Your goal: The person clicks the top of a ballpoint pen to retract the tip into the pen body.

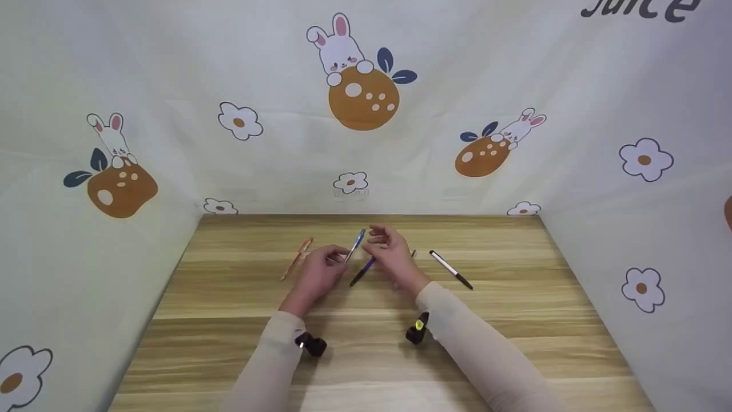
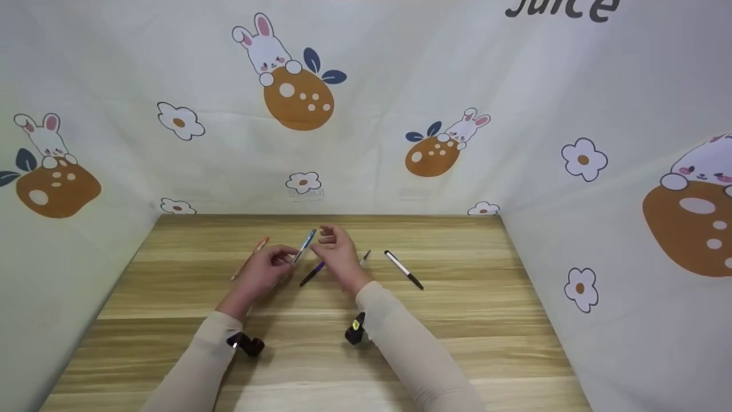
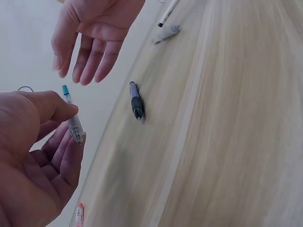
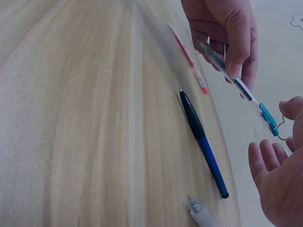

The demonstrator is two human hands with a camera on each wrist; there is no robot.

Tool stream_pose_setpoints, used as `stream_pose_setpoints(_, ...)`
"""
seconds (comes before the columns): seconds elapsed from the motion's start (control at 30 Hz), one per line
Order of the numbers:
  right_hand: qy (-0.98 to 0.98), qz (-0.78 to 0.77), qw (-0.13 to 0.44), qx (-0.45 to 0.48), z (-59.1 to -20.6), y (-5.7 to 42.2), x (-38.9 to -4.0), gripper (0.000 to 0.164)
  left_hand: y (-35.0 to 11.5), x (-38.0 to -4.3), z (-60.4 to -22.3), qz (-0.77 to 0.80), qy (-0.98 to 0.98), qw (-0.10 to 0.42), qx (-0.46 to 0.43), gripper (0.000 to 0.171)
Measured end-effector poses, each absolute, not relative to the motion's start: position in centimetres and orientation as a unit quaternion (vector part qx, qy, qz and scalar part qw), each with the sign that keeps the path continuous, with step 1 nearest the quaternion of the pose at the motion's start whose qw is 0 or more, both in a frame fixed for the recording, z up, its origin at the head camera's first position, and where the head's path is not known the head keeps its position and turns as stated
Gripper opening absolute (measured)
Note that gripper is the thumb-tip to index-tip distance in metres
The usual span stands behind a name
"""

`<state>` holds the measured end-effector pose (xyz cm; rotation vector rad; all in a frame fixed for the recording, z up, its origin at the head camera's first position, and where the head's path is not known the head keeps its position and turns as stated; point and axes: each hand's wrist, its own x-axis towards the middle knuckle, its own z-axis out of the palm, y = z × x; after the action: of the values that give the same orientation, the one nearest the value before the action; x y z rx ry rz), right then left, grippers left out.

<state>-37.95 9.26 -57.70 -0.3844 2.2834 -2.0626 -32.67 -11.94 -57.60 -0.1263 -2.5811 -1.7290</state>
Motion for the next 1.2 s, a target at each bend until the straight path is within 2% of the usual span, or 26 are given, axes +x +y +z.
stream_pose_setpoints(0.53, 0.689, -0.719, 0.020, -0.090, -56.5, 9.2, -37.9, 0.048, -10.3, -32.4, -57.2, -0.590, -0.805, 0.015, -0.062, 0.036)
stream_pose_setpoints(0.8, 0.648, -0.757, 0.030, -0.078, -56.8, 8.9, -37.8, 0.053, -9.8, -32.4, -57.5, -0.614, -0.787, 0.003, -0.064, 0.034)
stream_pose_setpoints(1.2, 0.641, -0.763, 0.034, -0.072, -56.6, 8.7, -37.7, 0.047, -9.3, -32.4, -57.8, -0.623, -0.779, 0.008, -0.066, 0.031)
